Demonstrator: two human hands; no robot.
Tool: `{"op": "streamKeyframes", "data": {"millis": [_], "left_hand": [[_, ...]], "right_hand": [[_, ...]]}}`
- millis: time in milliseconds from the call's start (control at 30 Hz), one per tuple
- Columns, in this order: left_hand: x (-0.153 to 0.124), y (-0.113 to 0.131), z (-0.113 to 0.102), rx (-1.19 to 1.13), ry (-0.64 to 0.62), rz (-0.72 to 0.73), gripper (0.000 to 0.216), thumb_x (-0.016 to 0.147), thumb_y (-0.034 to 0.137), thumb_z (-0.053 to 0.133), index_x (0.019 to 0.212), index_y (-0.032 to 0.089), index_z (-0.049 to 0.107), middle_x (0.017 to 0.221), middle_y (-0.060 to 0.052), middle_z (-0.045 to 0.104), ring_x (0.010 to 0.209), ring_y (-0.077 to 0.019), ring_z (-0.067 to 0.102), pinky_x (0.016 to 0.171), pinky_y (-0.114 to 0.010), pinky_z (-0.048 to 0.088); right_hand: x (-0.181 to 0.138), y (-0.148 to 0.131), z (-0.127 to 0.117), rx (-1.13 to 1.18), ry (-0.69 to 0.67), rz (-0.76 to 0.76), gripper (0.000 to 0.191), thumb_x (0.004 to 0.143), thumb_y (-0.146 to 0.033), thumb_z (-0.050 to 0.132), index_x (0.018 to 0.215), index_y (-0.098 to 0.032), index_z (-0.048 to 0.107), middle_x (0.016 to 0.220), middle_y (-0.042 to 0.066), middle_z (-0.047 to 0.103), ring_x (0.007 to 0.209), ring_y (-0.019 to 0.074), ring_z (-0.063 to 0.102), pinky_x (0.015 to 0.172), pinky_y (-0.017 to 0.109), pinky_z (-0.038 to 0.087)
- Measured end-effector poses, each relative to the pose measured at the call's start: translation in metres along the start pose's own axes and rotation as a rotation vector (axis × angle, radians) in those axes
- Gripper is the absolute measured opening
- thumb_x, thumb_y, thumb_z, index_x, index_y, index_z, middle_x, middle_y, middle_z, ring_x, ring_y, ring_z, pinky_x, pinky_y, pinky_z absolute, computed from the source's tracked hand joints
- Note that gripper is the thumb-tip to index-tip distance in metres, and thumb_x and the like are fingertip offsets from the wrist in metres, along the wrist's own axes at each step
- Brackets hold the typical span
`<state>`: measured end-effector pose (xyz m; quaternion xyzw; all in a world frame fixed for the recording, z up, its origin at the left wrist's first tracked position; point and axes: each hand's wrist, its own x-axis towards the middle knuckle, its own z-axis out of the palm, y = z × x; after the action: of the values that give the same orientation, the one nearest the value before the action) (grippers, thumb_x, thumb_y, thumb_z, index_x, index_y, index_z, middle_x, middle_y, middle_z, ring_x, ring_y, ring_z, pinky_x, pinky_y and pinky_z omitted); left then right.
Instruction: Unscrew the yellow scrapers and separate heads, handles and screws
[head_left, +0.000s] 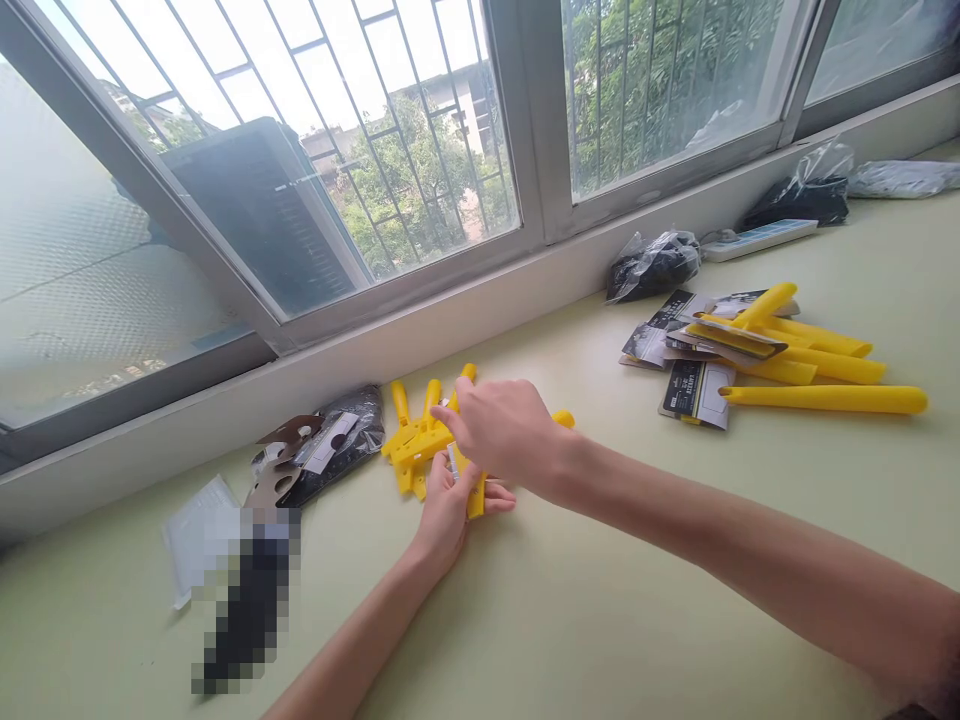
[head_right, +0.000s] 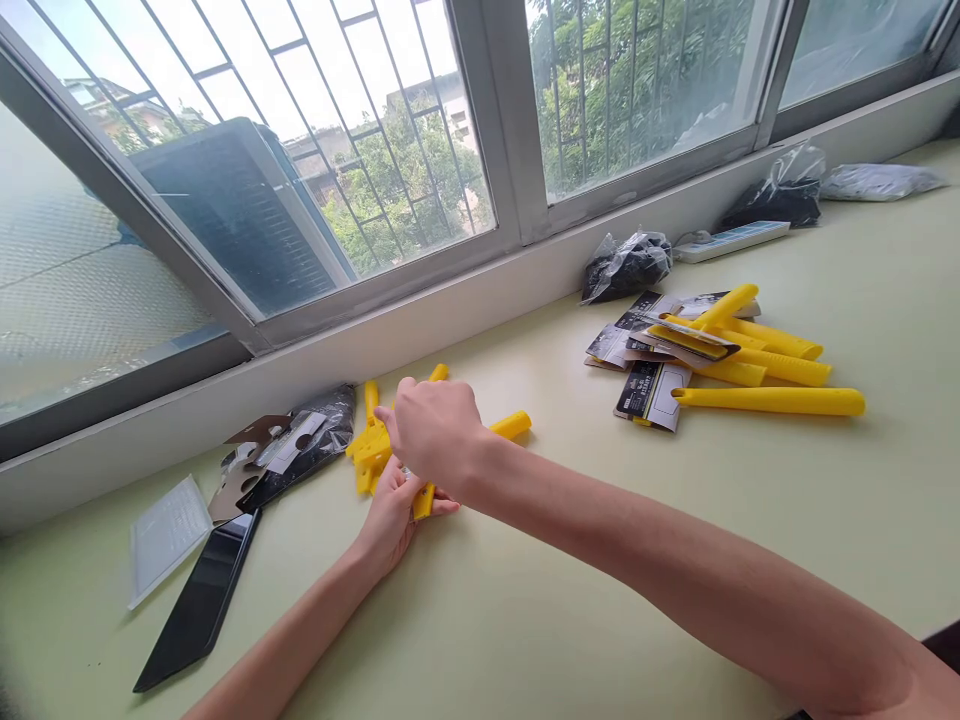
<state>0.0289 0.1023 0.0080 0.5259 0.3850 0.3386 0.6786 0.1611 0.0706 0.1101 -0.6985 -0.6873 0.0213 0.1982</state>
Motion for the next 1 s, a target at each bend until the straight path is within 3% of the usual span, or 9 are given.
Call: {"op": "streamKeyframes", "data": {"millis": [67, 133, 267, 367, 500, 633, 800, 900, 1000], "left_hand": [[0.001, -0.001, 0.0, -0.007, 0.006, 0.001, 0.05, 0.081, 0.036, 0.078, 0.112, 0.021, 0.042, 0.079, -0.003, 0.075, 0.064, -0.0215, 0.076, 0.068, -0.035, 0.064], [0.002, -0.003, -0.002, -0.01, -0.005, -0.004, 0.048, 0.08, 0.035, 0.078, 0.11, 0.02, 0.044, 0.082, -0.005, 0.075, 0.069, -0.0229, 0.077, 0.068, -0.036, 0.064], [0.004, -0.01, -0.007, -0.003, 0.022, 0.055, 0.044, 0.078, 0.032, 0.08, 0.107, 0.019, 0.049, 0.094, -0.007, 0.076, 0.075, -0.0218, 0.077, 0.067, -0.034, 0.064], [0.005, -0.012, -0.008, -0.006, 0.012, 0.057, 0.045, 0.078, 0.035, 0.081, 0.106, 0.019, 0.049, 0.091, -0.007, 0.076, 0.073, -0.0221, 0.076, 0.065, -0.034, 0.064], [0.003, -0.007, -0.004, 0.005, -0.033, 0.024, 0.046, 0.082, 0.039, 0.077, 0.107, 0.02, 0.043, 0.08, -0.006, 0.075, 0.067, -0.0225, 0.076, 0.067, -0.035, 0.064], [-0.001, -0.001, 0.0, 0.012, -0.029, 0.016, 0.053, 0.086, 0.039, 0.074, 0.115, 0.021, 0.035, 0.078, -0.006, 0.077, 0.064, -0.021, 0.076, 0.068, -0.033, 0.063], [-0.002, -0.001, -0.001, -0.001, -0.045, 0.021, 0.053, 0.088, 0.041, 0.073, 0.116, 0.021, 0.032, 0.08, -0.008, 0.078, 0.063, -0.0196, 0.075, 0.068, -0.032, 0.062], [0.0, -0.001, -0.002, -0.001, -0.035, 0.0, 0.049, 0.09, 0.041, 0.071, 0.112, 0.022, 0.032, 0.083, -0.01, 0.078, 0.063, -0.0185, 0.075, 0.069, -0.031, 0.062], [0.0, 0.0, -0.002, -0.001, -0.03, -0.013, 0.048, 0.09, 0.042, 0.071, 0.111, 0.022, 0.033, 0.083, -0.01, 0.078, 0.064, -0.0187, 0.076, 0.071, -0.032, 0.062]], "right_hand": [[0.0, 0.0, -0.001, -0.01, -0.038, -0.037, 0.006, 0.095, -0.02, 0.052, 0.098, -0.016, 0.056, 0.072, 0.007, 0.068, 0.063, 0.0212, 0.066, 0.052, 0.029, 0.033], [-0.002, -0.002, -0.005, 0.037, -0.11, -0.08, 0.017, 0.087, -0.012, 0.057, 0.103, -0.016, 0.054, 0.072, 0.006, 0.068, 0.064, 0.0208, 0.065, 0.051, 0.028, 0.033], [-0.008, -0.008, -0.012, 0.154, -0.206, -0.06, 0.033, 0.083, -0.013, 0.057, 0.114, -0.016, 0.047, 0.073, 0.003, 0.066, 0.059, 0.0205, 0.059, 0.049, 0.027, 0.032], [-0.008, -0.007, -0.006, 0.208, -0.127, -0.061, 0.031, 0.085, -0.01, 0.057, 0.113, -0.017, 0.046, 0.075, 0.002, 0.065, 0.056, 0.0178, 0.053, 0.048, 0.026, 0.031], [0.004, 0.001, 0.014, 0.311, 0.07, -0.159, 0.007, 0.096, -0.014, 0.054, 0.092, -0.018, 0.051, 0.079, 0.003, 0.063, 0.062, 0.0142, 0.05, 0.055, 0.025, 0.033], [0.013, 0.008, 0.028, 0.411, 0.166, -0.233, 0.019, 0.099, -0.019, 0.058, 0.081, -0.018, 0.054, 0.079, 0.002, 0.06, 0.068, 0.0126, 0.05, 0.064, 0.024, 0.037], [0.017, 0.01, 0.032, 0.503, 0.252, -0.197, 0.001, 0.094, -0.012, 0.065, 0.094, -0.014, 0.064, 0.091, 0.004, 0.06, 0.076, 0.0123, 0.054, 0.07, 0.023, 0.041], [0.018, 0.012, 0.032, 0.551, 0.296, -0.224, 0.028, 0.089, -0.002, 0.064, 0.114, -0.014, 0.067, 0.087, 0.001, 0.061, 0.076, 0.0123, 0.054, 0.071, 0.023, 0.042], [0.018, 0.013, 0.032, 0.531, 0.314, -0.289, 0.027, 0.093, -0.005, 0.06, 0.117, -0.014, 0.07, 0.076, -0.001, 0.059, 0.072, 0.0127, 0.051, 0.07, 0.023, 0.041]]}}
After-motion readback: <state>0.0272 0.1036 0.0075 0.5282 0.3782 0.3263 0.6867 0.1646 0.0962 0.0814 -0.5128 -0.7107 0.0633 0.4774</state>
